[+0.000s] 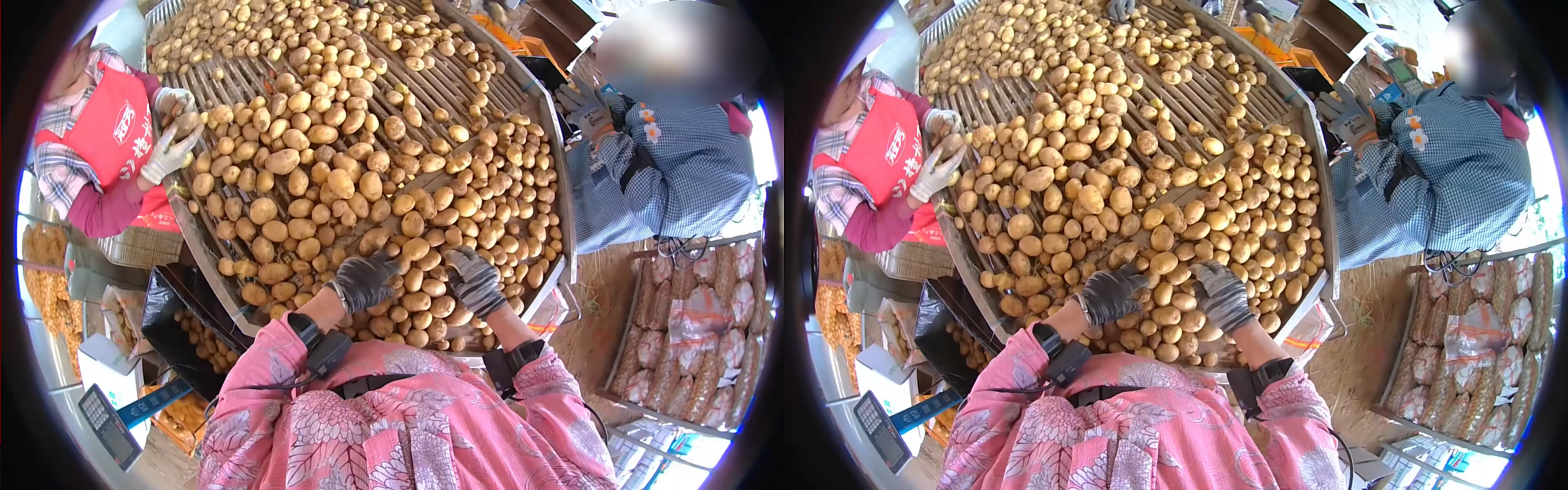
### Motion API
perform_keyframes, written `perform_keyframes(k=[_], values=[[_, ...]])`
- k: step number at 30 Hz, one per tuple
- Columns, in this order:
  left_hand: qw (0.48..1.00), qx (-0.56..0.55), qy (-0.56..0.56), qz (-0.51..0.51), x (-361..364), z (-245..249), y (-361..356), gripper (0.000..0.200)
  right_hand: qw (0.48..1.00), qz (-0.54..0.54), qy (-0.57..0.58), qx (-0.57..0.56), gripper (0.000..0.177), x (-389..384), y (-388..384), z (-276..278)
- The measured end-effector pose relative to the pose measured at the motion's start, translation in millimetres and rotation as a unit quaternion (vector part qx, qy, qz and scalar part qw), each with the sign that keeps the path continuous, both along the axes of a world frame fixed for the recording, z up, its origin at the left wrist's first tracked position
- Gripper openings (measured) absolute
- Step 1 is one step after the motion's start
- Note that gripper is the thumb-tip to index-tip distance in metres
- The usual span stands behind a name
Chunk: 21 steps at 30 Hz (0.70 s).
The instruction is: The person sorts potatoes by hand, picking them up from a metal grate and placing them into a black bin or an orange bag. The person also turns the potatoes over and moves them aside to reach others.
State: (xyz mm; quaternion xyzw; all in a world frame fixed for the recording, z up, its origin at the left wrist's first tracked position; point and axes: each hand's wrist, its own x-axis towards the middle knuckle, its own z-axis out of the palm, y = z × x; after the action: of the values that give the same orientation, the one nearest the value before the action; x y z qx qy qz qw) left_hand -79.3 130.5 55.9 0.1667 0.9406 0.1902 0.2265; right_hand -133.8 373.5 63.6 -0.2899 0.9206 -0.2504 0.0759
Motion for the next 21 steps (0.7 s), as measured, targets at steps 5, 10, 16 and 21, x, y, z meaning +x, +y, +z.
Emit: perform_keyframes(k=[5, 10, 16, 21], values=[[0.995, 0.074, 0.002, 0.062, 17, 2, -21, 0.054, 0.993, 0.115, -0.002, 0.043, 0.024, -17, -15, -11], [0.986, 0.109, 0.039, 0.122, 29, 5, -37, 0.047, 0.998, 0.052, -0.017, 0.006, 0.021, -56, -45, 0], [0.962, 0.184, 0.039, 0.2, 35, 11, -36, 0.036, 0.981, 0.063, -0.026, 0.182, 0.041, -70, -113, -8], [0.863, 0.379, 0.091, 0.321, 32, -12, -48, 0.021, 0.989, 0.093, -0.11, 0.017, 0.041, -61, -115, 21]])
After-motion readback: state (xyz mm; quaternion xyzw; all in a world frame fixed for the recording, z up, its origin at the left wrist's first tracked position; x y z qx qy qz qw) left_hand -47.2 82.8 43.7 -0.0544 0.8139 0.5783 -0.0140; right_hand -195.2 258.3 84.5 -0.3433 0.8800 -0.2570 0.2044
